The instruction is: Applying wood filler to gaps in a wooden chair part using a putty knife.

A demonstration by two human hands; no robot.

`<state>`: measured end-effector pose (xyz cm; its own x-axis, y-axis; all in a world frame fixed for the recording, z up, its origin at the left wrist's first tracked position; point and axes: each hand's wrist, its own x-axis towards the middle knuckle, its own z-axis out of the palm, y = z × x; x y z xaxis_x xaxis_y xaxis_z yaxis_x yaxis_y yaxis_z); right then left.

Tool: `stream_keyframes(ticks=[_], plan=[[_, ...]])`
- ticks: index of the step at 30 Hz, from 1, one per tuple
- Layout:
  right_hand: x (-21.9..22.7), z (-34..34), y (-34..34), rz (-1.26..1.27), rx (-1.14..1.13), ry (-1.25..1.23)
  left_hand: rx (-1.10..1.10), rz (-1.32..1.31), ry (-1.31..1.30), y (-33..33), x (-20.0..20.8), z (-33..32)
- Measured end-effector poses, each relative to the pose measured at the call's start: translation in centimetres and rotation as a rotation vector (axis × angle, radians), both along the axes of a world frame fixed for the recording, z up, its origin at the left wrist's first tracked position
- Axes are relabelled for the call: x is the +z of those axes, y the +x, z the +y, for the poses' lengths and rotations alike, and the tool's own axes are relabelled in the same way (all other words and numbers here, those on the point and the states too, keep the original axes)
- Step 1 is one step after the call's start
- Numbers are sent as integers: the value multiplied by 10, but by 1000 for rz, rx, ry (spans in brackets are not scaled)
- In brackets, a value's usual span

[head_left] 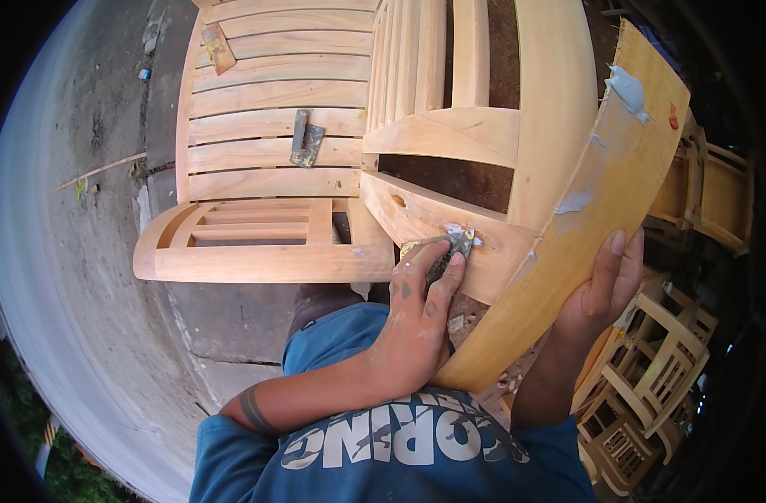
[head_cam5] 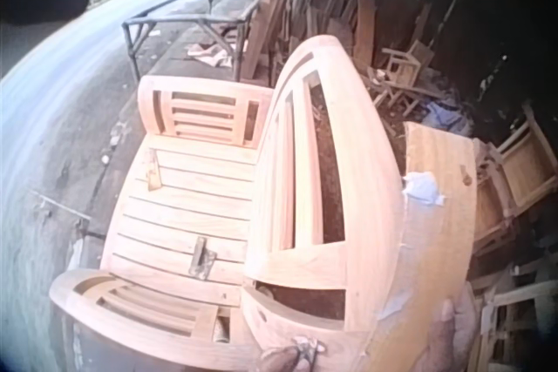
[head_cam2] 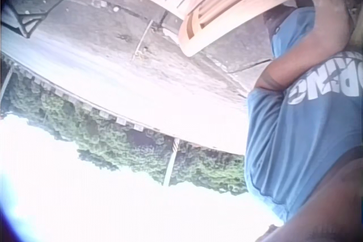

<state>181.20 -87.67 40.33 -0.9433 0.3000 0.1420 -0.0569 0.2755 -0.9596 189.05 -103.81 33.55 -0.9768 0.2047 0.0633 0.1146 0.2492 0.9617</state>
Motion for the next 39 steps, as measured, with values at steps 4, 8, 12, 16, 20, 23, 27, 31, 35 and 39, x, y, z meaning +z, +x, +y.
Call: stream_keyframes(ticks=[4, 8, 12, 16, 20, 23, 27, 31, 35, 39], plan=[[2, 4, 3, -14, 6, -11, 14, 66, -39, 2, -4, 4], [1, 5, 3, -8, -20, -5, 24, 127, -89, 3, -7, 5], [1, 4, 4, -13, -40, 9, 32, 162, -152, 5, -12, 3], [0, 3, 3, -1, -55, -14, 41, 161, -141, 5, -22, 2], [-4, 6, 2, 38, -51, 16, 43, 129, -107, 6, -27, 4], [-3, 5, 3, 27, -68, 44, 52, 128, -109, 8, -31, 4], [-3, 4, 3, 38, -72, 37, 62, 139, -121, 9, -36, 6], [-3, 10, 6, -9, -26, 30, 74, 154, -154, 9, -38, 6], [-4, 7, 5, -12, -52, 19, 86, 137, -202, 5, -34, -3], [-1, 8, 4, -4, -44, 0, 37, -90, 4, -12, -11, -39]])
